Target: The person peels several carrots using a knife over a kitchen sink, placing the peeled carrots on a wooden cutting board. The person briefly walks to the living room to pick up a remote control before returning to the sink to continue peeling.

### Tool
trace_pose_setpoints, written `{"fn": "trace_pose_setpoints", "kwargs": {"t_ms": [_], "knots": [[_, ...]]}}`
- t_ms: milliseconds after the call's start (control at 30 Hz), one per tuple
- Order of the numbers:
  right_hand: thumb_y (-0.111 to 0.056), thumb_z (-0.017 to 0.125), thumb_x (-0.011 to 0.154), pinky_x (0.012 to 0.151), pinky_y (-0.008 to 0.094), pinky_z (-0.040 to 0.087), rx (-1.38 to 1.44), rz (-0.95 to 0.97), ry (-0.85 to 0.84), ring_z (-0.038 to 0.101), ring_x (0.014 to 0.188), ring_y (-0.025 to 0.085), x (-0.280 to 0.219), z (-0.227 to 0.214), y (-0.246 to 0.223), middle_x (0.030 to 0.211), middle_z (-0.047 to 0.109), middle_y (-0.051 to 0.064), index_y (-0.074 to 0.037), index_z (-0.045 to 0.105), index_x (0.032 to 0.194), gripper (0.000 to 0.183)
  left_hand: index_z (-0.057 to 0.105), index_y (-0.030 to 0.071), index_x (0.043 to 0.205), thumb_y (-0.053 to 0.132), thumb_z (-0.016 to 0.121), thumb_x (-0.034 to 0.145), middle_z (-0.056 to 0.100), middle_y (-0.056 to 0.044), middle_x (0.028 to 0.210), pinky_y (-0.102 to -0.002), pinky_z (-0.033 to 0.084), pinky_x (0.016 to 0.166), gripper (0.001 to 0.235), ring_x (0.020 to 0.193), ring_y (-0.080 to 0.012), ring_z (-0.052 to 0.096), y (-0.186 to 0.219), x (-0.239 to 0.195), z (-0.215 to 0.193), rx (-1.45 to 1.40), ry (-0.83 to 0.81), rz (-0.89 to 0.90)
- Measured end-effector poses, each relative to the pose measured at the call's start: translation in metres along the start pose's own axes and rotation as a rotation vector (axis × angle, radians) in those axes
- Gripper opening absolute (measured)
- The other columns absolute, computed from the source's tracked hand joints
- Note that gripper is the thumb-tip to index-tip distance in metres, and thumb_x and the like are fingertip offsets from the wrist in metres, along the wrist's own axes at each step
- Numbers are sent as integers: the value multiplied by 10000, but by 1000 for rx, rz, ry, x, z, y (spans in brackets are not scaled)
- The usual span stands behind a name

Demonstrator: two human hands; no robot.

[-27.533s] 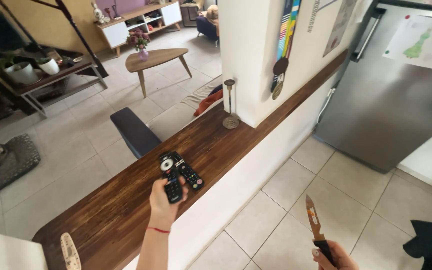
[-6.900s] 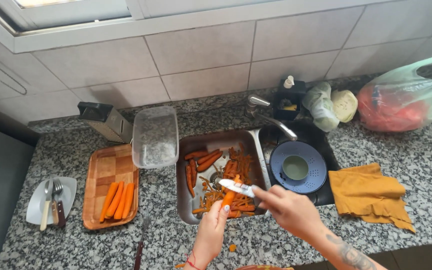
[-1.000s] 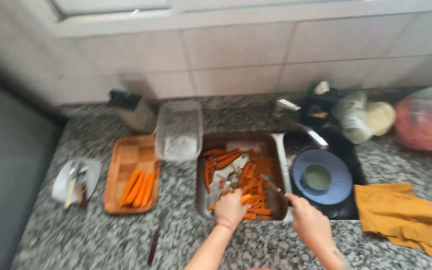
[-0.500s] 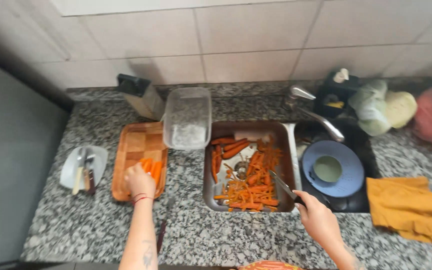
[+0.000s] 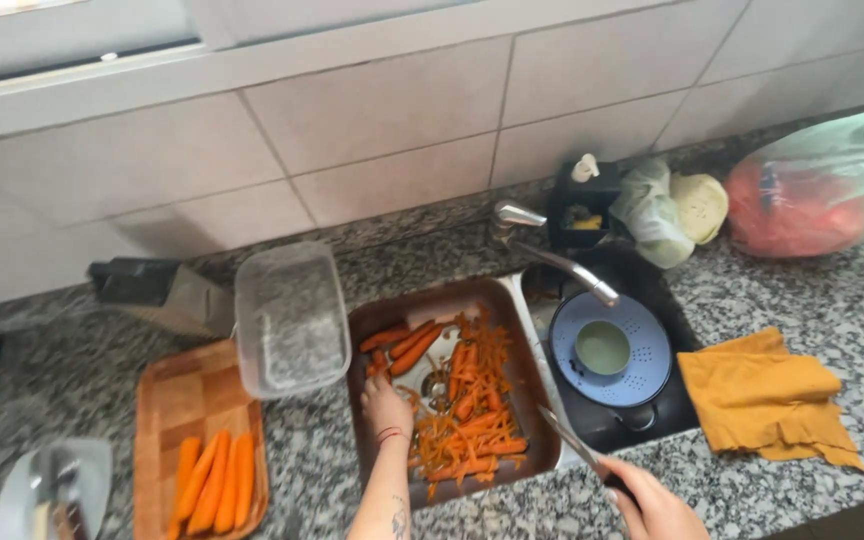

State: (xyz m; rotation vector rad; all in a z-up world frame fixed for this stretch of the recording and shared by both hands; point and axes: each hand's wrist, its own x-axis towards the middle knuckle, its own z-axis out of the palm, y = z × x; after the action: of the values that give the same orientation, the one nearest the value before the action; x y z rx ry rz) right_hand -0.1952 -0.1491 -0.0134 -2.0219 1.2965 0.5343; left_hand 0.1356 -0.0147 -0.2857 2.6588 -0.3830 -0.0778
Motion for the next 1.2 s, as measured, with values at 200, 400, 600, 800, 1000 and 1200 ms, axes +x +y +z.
{"fn": "trace_pose_setpoints", "kwargs": {"t_ms": [200,400,600,800,1000,1200], "knots": [[-369,547,821,1055,184,397,144,130,-7,547,1242,-22,31,23,70,1309,584,-186,-430,537,1282,465,452,193,1284,18,384,880,457,-35,1300,-499,391,929,445,1184,-299,415,39,37,18,235,-360,179],[-351,576,842,762,192,398,303,217,121,544,814,53,22,16,32,874,615,-73,-276,640,987,175,565,159,774,147,422,856,490,-50,747,-355,464,577,165,666,-239,562,9,24,86,438,350,424],[-204,505,938,646,285,422,875,126,33,550,682,195,41,7,6,746,606,134,3,623,880,245,567,100,1132,270,538,882,591,-110,1099,-475,394,935,304,1107,-310,494,75,-41,-70,-33,-419,182],[-434,535,889,609,285,312,571,-407,155,407,612,119,43,-28,-56,689,395,-7,-121,449,773,345,526,141,1230,155,472,889,544,-39,1201,-382,384,921,345,1086,-237,477,128,-119,-206,-494,-405,408],[-622,469,782,472,254,253,478,-688,13,307,489,70,43,-23,-90,563,381,-41,-135,446,801,489,527,138,1255,130,468,898,528,-72,1173,-421,378,906,362,1062,-278,455,121,-137,-248,-408,-216,540],[-480,410,918,441,240,247,794,-808,-97,301,476,81,45,-1,-98,567,342,-28,-125,409,738,398,619,158,1105,194,642,806,575,-5,1100,-257,628,710,303,985,-120,602,138,-151,-282,-924,-357,27]]}}
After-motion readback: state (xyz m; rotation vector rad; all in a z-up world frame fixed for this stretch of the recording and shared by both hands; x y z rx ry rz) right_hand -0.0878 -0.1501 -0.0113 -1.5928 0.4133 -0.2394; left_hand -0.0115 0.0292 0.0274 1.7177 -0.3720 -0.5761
